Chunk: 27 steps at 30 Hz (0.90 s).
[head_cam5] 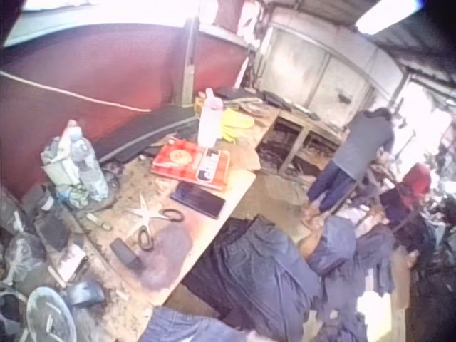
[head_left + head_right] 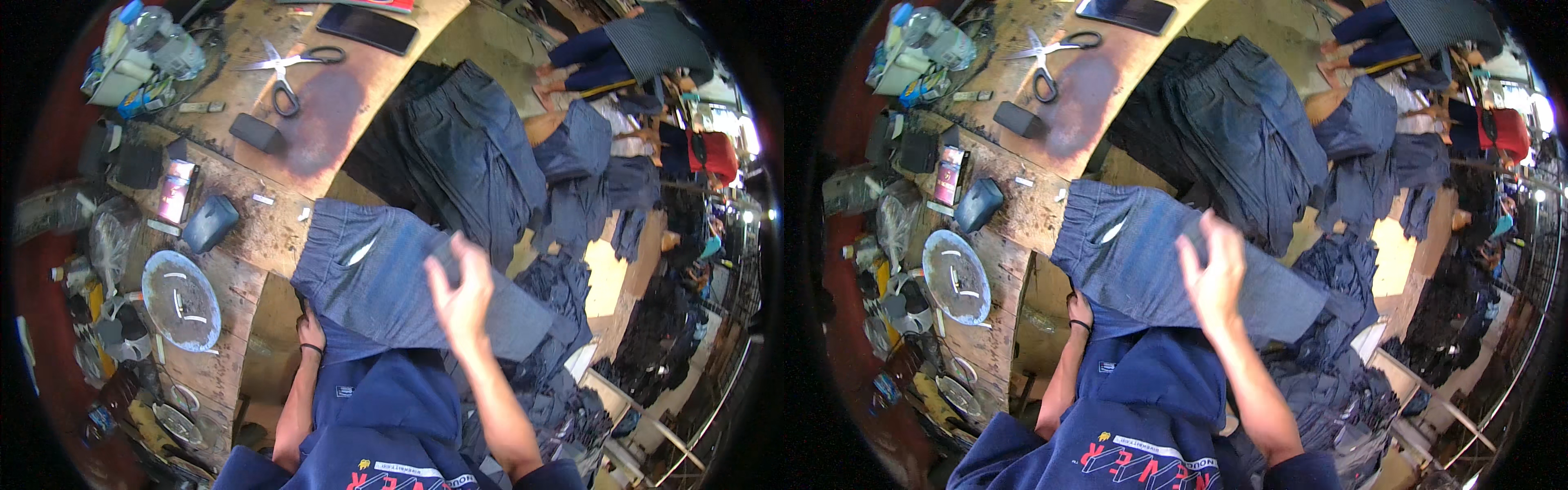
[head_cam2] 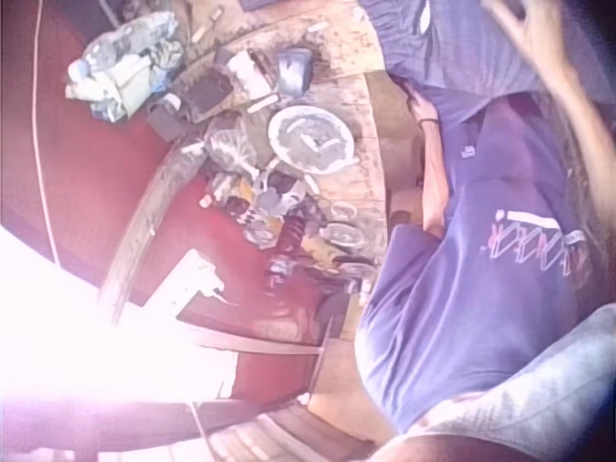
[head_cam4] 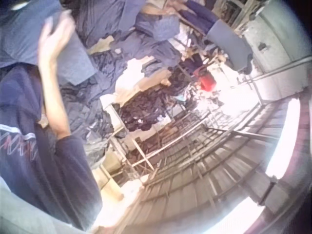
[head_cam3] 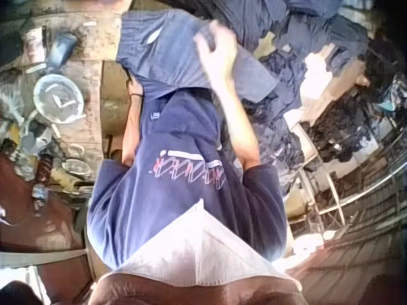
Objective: The person repeatedly picks up dark-colored pants, folds them by hand on a wooden table, and places them into a stack. The process is continuous and repetitive throughout the clip.
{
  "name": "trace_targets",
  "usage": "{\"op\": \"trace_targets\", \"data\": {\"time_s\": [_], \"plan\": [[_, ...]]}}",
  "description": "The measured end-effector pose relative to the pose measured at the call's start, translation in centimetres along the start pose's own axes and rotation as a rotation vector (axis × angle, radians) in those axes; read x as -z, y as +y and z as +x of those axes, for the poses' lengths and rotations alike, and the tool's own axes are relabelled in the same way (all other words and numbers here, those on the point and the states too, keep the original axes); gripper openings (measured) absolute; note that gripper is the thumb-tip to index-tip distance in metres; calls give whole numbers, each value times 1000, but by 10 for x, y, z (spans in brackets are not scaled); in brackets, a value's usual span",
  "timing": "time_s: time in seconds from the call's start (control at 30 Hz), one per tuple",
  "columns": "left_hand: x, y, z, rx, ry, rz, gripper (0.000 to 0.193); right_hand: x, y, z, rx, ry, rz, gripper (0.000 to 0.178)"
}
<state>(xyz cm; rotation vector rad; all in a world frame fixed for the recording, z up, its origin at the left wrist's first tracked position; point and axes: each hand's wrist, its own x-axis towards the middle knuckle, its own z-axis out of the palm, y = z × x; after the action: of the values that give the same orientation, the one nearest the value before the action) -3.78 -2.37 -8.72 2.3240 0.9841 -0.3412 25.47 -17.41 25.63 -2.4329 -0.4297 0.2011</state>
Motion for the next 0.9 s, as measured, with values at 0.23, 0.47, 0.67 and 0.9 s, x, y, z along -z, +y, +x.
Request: {"op": "trace_targets", "data": {"time_s": [0.23, 0.47, 0.67, 0.9], "plan": [[12, 6, 11, 193, -175, -44, 54, 1, -10, -17, -101, 71, 71, 42], [72, 46, 30, 292, -78, -247, 67, 0, -7, -35, -38, -18, 188, 53], [320, 205, 30, 161, -840, -4, 35, 13, 16, -26, -366, -129, 523, 83], [204, 527, 104, -999, -823, 27, 76, -5, -3, -121, -749, -133, 1069, 125]]}}
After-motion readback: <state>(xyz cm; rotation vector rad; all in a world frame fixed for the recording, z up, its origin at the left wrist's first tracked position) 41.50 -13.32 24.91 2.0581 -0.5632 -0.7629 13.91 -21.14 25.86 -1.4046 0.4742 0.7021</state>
